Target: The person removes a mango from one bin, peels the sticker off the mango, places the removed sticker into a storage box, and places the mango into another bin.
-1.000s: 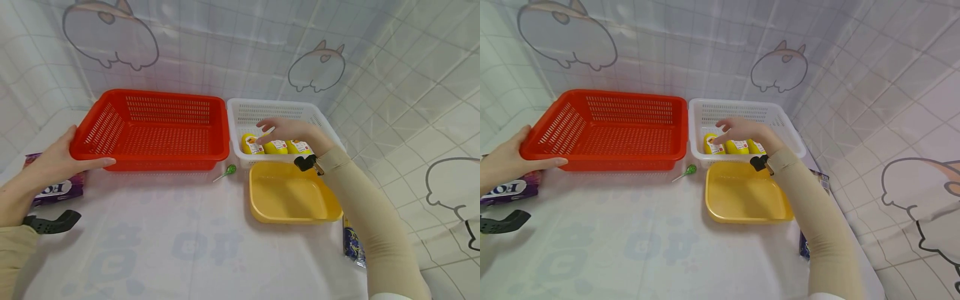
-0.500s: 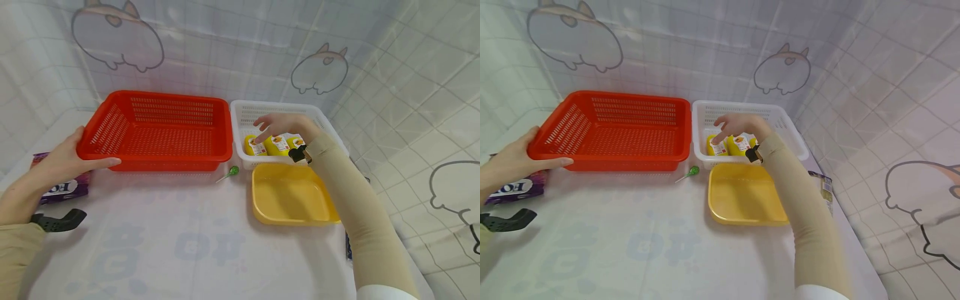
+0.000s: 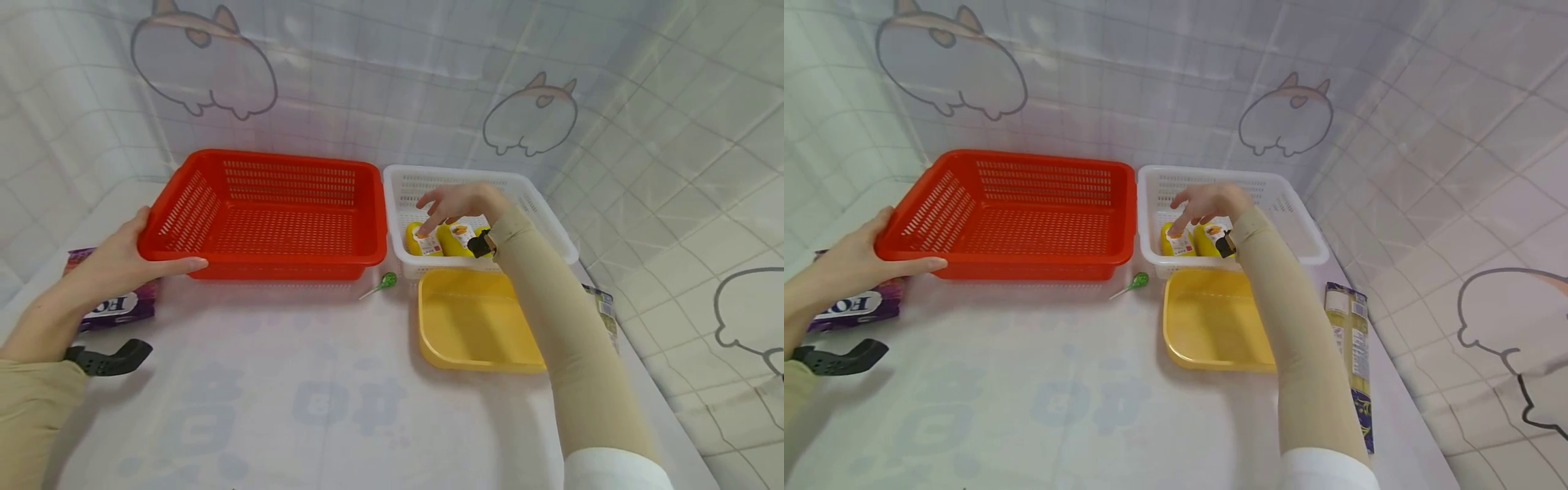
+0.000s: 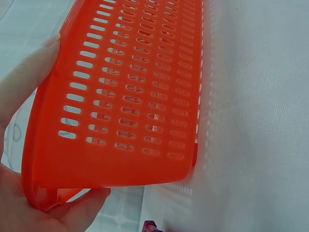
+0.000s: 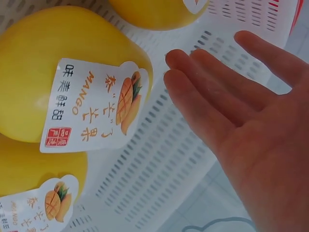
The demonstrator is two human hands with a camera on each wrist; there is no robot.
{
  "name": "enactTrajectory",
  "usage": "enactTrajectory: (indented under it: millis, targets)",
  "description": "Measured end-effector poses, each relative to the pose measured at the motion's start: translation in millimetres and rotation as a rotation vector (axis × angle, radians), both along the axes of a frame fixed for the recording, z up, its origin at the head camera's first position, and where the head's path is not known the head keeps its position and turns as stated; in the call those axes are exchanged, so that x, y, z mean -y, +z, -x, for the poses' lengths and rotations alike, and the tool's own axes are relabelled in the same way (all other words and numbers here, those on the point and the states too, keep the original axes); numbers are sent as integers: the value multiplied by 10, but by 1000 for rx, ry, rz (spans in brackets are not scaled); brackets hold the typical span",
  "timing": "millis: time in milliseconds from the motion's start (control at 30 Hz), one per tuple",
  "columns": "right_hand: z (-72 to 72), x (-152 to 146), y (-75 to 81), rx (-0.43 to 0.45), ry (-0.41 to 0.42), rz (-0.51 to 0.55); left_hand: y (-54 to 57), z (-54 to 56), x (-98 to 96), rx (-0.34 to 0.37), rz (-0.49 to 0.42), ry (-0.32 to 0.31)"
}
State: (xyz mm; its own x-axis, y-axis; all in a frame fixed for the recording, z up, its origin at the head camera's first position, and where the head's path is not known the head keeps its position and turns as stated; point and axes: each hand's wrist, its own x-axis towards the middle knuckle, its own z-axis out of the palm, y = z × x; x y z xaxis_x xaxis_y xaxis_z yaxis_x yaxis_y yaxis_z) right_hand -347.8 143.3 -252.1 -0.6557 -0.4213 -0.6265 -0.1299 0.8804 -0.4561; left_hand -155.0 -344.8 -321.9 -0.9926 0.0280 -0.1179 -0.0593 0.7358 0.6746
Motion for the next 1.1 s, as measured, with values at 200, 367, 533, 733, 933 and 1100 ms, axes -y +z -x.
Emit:
enactTrajectory:
  millis: [200,367,533,733,933,1100]
  targets:
    - [56,31,-65,20,-12,-11,-1,-13,0,2,-6,1]
    - [75,59,-94,35,-10,-27,-3,-11,-3,-6,-12,-3]
    - [100,88,-127,50,-20,-53,-4,-12,-8,-10,-10,-1]
    - [113,143,-169,70,-32,-72,11,-35,-17,1,-4,2]
    - [102,170,-206,85,-6,-118,6,-37,-24,-14,-14,-9]
    - [100,199,-218,98,-21,-136,10,-42,-36,-31,-13,-4]
